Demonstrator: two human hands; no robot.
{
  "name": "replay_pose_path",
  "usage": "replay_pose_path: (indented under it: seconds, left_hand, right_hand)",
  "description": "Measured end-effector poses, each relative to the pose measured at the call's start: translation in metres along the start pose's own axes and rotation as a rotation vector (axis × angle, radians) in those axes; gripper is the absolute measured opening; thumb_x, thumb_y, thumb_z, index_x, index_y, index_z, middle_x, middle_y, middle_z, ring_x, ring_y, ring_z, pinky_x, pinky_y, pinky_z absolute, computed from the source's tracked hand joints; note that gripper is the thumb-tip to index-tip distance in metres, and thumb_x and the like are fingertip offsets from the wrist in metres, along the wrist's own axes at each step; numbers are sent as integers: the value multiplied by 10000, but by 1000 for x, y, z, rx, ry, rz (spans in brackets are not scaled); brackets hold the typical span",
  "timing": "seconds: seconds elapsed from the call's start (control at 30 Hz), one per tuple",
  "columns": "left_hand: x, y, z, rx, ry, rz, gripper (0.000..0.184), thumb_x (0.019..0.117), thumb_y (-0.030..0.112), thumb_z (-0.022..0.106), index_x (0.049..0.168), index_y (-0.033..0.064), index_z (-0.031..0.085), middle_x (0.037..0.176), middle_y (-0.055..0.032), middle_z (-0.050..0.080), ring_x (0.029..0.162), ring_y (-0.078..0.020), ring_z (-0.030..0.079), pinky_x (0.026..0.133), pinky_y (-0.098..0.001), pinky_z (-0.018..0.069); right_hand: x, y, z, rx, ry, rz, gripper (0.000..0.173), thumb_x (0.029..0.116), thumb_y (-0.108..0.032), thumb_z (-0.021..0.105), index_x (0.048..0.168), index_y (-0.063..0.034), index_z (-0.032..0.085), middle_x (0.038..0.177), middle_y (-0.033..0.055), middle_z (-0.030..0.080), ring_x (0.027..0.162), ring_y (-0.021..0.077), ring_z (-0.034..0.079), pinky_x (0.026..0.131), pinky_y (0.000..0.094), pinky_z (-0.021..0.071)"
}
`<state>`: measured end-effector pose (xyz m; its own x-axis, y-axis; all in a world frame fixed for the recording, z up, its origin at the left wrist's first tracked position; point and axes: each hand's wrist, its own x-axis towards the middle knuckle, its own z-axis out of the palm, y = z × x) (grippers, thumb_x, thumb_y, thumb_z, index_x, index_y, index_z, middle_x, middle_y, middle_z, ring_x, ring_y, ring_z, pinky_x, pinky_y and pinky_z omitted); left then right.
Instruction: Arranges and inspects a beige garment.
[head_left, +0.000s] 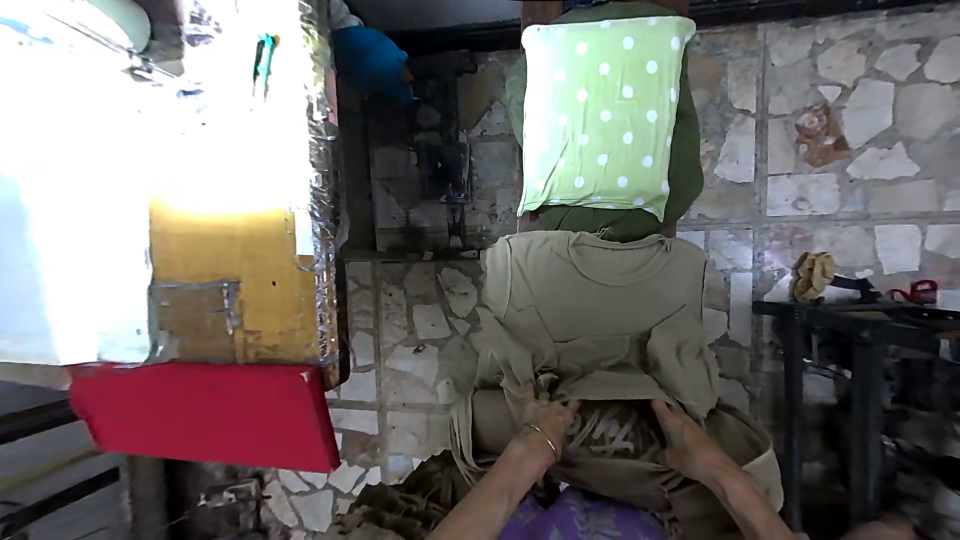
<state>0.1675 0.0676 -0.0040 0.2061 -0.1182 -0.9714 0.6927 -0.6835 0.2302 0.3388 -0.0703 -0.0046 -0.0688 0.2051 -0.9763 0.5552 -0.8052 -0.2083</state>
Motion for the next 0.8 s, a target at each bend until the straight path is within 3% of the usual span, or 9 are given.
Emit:
replay_pose_path:
  seconds: [0.2,0.47,0.8]
  left_hand:
    - [25,-1,25,-5,8,-5,830,850,33,732,1584,163,364,1420,-237,570,1419,-470,402,1203,-676,101]
    - [55,-5,54,-13,101,-9,764,864,-14,666,1561,149,400,1366,-189,625,1408,-429,431,1217,-651,50]
    - [74,-6,73,-9,135,24,680,859,-67,636,1502,83,473,1310,-187,658,1388,-425,457,1220,-653,21]
  right_hand:
    - [19,7,18,-42,-13,38,903,848,-87,794,1581,-3,273,1533,291,414,1405,433,448,1162,547,364]
    - [52,7,44,-5,37,99,940,790,6,782,1578,-7,269,1545,284,391,1380,428,479,1123,517,429]
    - [72,12,64,-6,2,123,885,803,-23,781,1565,-26,329,1526,294,409,1358,447,491,1102,543,439]
